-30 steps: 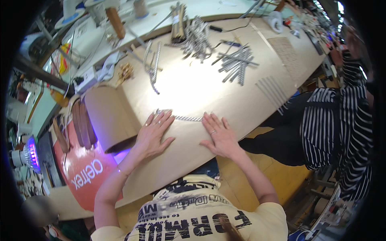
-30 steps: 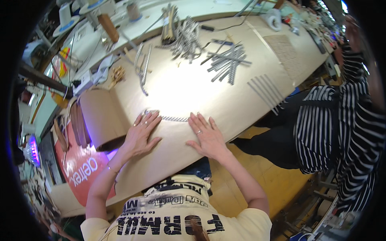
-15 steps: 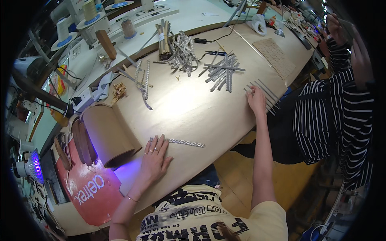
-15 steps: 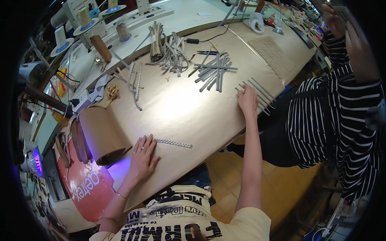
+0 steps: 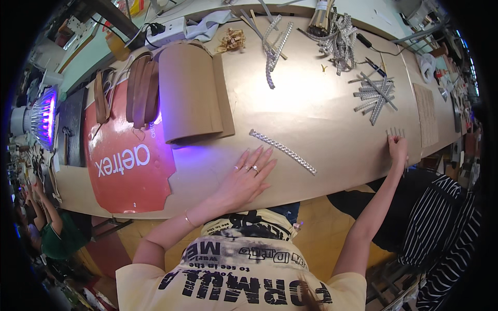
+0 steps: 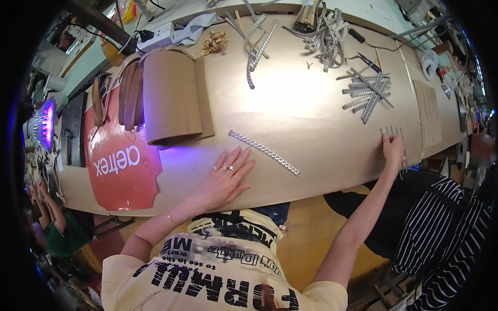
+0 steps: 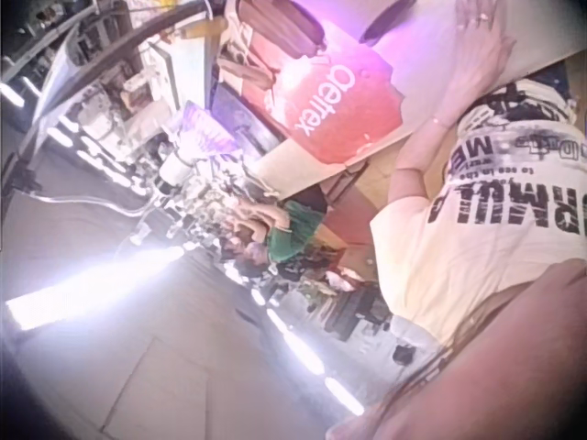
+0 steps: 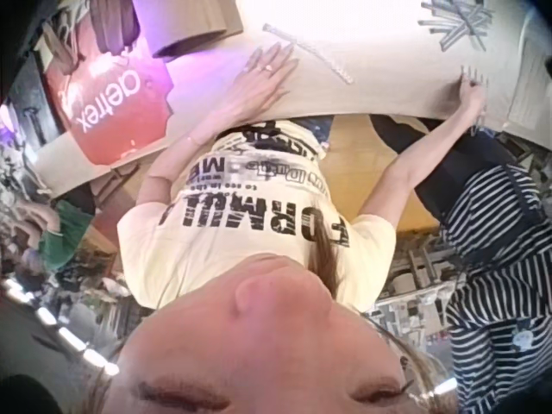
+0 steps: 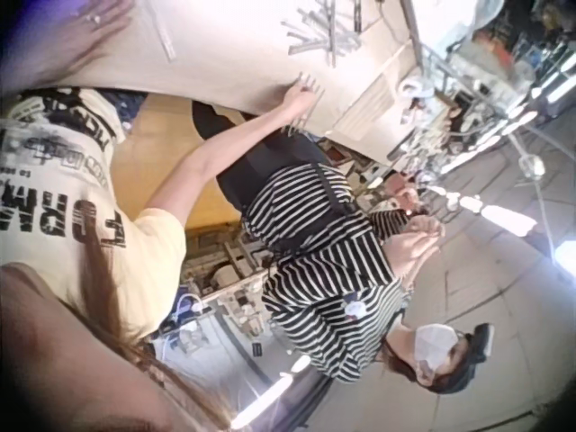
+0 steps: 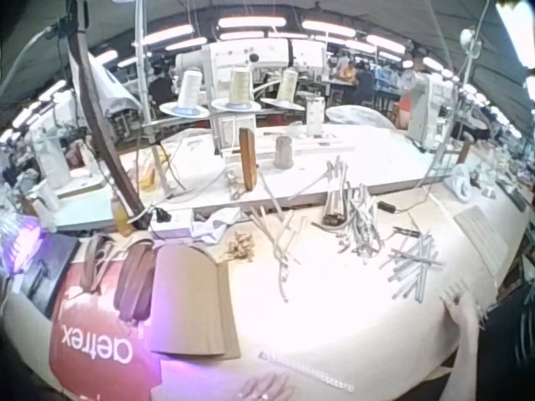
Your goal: The person repeatedly picks up silver braided trim pieces, aligns them end-to-end on a worktable, and joins them by hand. The joined pieces are placed back on the table. The process is repeated with multiple trim segments throughout the clip.
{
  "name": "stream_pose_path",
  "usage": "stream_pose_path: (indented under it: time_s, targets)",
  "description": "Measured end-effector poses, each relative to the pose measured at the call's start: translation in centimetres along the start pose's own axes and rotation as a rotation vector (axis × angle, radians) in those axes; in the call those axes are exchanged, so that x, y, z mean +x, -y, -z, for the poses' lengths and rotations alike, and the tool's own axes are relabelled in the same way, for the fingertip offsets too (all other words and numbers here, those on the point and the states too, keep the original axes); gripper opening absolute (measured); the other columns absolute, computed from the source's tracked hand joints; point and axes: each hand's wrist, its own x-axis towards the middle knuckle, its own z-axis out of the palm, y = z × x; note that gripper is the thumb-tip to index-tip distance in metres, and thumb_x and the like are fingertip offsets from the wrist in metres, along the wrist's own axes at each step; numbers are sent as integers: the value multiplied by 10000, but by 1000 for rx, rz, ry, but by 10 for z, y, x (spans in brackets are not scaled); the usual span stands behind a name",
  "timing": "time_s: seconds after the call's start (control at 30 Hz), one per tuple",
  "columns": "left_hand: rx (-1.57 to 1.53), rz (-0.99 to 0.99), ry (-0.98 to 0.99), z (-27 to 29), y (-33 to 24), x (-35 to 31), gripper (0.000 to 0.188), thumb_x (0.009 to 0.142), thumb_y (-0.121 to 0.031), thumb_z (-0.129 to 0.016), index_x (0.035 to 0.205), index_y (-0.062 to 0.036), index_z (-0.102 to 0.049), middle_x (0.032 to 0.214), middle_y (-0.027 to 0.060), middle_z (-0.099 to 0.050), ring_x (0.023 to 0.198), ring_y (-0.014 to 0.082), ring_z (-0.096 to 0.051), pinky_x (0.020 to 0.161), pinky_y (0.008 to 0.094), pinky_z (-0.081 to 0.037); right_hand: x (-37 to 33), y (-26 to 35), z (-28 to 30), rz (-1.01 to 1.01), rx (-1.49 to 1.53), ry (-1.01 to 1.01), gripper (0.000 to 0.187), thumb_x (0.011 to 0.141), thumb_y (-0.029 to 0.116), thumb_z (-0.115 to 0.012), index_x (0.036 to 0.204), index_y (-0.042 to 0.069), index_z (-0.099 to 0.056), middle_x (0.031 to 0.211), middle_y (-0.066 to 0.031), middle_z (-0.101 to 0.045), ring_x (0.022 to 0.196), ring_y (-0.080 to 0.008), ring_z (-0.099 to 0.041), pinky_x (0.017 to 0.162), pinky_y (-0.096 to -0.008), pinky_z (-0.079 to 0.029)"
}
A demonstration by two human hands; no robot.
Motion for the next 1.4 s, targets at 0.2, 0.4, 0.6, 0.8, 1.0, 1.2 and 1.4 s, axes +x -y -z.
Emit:
stream_pose_path:
  time_s: [0.2, 0.4, 0.6, 0.8, 1.0, 1.2, 1.4]
  targets:
    - [39, -3, -12, -3, 0, 27, 685, 962, -391, -560, 1509, -55, -322, 1604, 174, -233, 1487, 346, -207, 1195, 537, -171, 6, -2, -5, -2, -44, -12, 320, 881, 441, -669, 1016, 159, -734, 1061, -71, -731, 1071, -291, -665, 965, -583, -400]
    - [81, 15, -10, 1, 11, 45, 706, 983, -457, -498, 1534, -72, -282, 1612, 146, -228, 1494, 331, -195, 1207, 532, -136, -29, 32, 25, -113, -106, 45, 324, 868, 418, -672, 1013, 137, -740, 1101, -111, -722, 1065, -328, -667, 993, -572, -393]
    - [55, -36, -98, 6, 26, 96, 700, 990, -452, -488, 1536, -69, -273, 1610, 151, -230, 1493, 330, -197, 1212, 516, -140, -90, 82, 55, -76, -216, -97, 318, 861, 373, -679, 998, 92, -735, 1062, -164, -717, 1028, -380, -666, 908, -555, -437]
    - [49, -151, -182, 15, 33, 190, 533, 998, -389, -494, 1393, -31, -475, 1566, 175, -309, 1469, 331, -250, 1209, 494, -183, -170, 87, 43, 394, 639, 31, 228, 934, 199, -629, 896, -26, -636, 729, -62, -620, 638, -175, -550, 651, -314, -464]
    - [-68, 157, -753, 73, 84, 305, 224, 918, -134, -621, 1092, 6, -642, 989, 253, -646, 962, 398, -635, 876, 481, -499, -226, 100, 25, 250, 1012, 343, 154, 973, 123, -602, 887, -5, -608, 697, 29, -539, 618, -43, -443, 561, -231, -374]
    - [248, 253, -574, 92, 136, 344, 203, 784, 28, -665, 982, 23, -621, 970, 222, -665, 947, 385, -669, 846, 441, -533, -261, 118, 33, 307, 927, 337, 179, 952, 137, -633, 889, -31, -630, 690, 8, -572, 615, -56, -469, 570, -238, -406]
    - [-376, 439, -714, 133, 107, 325, 387, 769, -8, -718, 1115, 99, -583, 966, 188, -690, 853, 264, -703, 733, 369, -570, -265, 127, 40, 310, 985, 320, 203, 957, 166, -640, 880, -21, -621, 686, 14, -563, 617, -57, -483, 569, -237, -409]
